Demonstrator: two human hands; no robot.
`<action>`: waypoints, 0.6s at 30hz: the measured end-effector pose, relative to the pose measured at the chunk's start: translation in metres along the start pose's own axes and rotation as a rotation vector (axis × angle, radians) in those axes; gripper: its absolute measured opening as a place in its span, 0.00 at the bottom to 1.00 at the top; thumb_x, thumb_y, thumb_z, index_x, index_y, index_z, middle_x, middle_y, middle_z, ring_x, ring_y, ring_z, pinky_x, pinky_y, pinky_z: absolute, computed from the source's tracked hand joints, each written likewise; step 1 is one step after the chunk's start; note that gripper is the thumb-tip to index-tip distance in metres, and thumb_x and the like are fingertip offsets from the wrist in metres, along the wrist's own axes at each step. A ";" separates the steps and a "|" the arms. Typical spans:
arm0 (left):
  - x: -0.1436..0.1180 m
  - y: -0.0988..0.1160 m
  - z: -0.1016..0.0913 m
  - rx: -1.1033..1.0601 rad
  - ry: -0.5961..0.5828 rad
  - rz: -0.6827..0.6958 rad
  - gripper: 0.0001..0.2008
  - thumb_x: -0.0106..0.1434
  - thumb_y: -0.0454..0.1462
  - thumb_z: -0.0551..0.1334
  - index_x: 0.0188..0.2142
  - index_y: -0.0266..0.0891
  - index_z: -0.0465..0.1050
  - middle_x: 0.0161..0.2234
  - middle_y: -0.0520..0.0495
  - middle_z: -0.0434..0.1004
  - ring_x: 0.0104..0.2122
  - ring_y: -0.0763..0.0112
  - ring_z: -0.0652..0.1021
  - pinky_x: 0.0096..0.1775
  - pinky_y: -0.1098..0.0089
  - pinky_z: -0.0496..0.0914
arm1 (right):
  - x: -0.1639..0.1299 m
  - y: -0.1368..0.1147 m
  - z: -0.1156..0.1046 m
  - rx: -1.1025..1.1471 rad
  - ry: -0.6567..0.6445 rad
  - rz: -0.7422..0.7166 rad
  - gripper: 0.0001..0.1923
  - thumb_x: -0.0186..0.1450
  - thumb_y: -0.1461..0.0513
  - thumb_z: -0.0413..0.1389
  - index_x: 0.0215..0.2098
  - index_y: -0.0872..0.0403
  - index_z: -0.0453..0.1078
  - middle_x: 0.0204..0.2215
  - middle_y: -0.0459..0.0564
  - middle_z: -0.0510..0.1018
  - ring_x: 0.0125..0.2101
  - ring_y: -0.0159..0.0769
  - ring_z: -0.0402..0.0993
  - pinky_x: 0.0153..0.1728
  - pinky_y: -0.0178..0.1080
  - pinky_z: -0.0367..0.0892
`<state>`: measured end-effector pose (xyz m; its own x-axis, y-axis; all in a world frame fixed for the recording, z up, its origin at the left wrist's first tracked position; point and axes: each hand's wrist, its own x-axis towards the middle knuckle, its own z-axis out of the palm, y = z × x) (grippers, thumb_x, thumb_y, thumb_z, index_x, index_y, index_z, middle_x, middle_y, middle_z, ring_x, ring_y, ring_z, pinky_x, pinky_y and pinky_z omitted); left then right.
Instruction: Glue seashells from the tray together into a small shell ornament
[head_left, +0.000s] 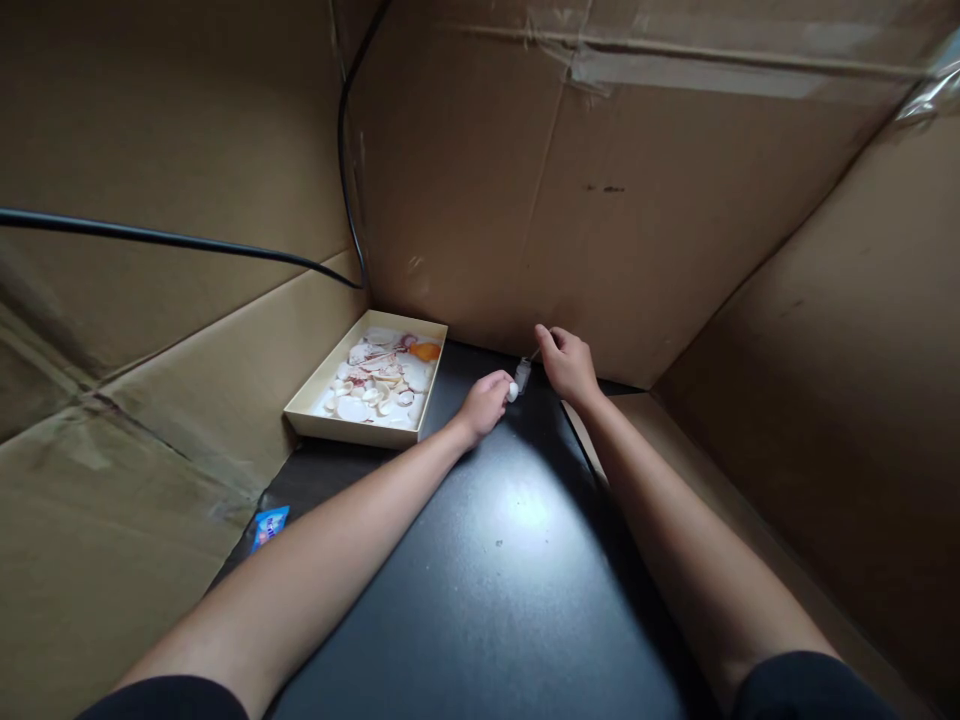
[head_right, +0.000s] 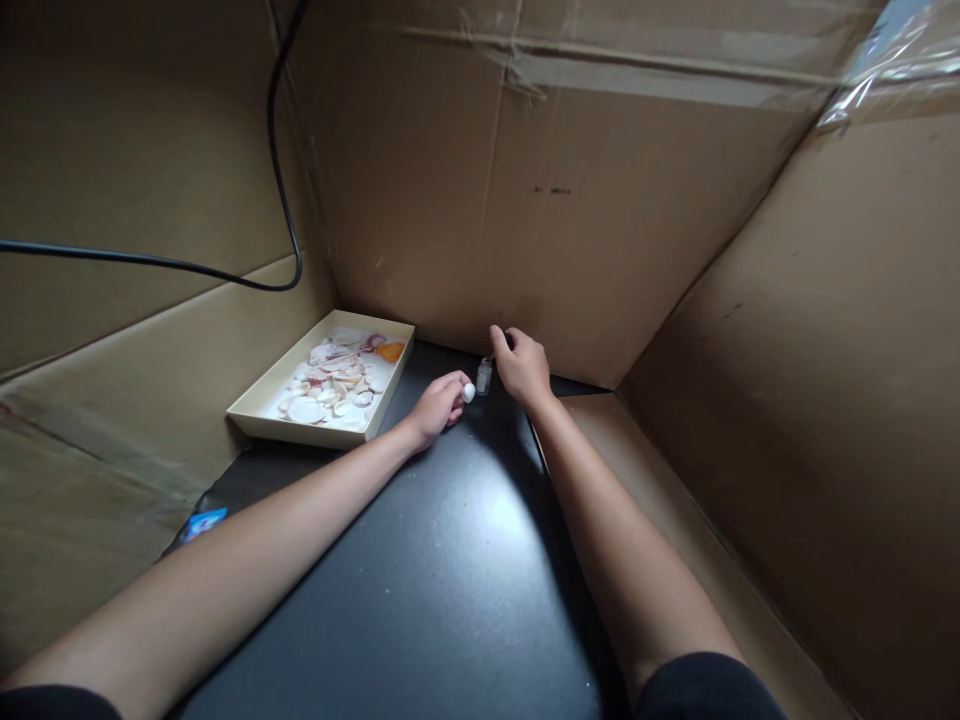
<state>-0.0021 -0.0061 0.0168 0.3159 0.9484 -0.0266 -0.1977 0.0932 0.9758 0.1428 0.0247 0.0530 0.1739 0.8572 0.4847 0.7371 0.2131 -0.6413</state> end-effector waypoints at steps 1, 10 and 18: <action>0.000 0.000 0.000 0.001 0.000 0.000 0.10 0.63 0.31 0.48 0.25 0.37 0.59 0.16 0.59 0.52 0.12 0.84 0.54 0.16 0.79 0.46 | 0.000 0.000 0.001 -0.002 -0.004 -0.003 0.26 0.65 0.45 0.44 0.19 0.54 0.55 0.17 0.43 0.61 0.21 0.28 0.54 0.25 0.34 0.47; 0.005 -0.006 -0.001 0.026 -0.010 0.030 0.10 0.63 0.31 0.49 0.25 0.37 0.59 0.16 0.59 0.52 0.12 0.83 0.54 0.17 0.78 0.47 | -0.003 -0.004 -0.001 -0.106 -0.011 -0.027 0.26 0.65 0.44 0.43 0.20 0.54 0.56 0.17 0.44 0.63 0.21 0.28 0.56 0.25 0.33 0.48; 0.005 -0.007 -0.001 0.040 -0.005 0.038 0.10 0.62 0.31 0.49 0.24 0.37 0.59 0.16 0.58 0.53 0.13 0.83 0.54 0.17 0.78 0.47 | -0.005 -0.005 0.000 -0.208 -0.028 -0.033 0.27 0.65 0.43 0.42 0.21 0.54 0.60 0.19 0.48 0.69 0.22 0.31 0.59 0.24 0.34 0.47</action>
<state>-0.0004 -0.0013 0.0098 0.3135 0.9495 0.0115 -0.1721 0.0449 0.9841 0.1378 0.0197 0.0540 0.1318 0.8646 0.4849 0.8614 0.1421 -0.4876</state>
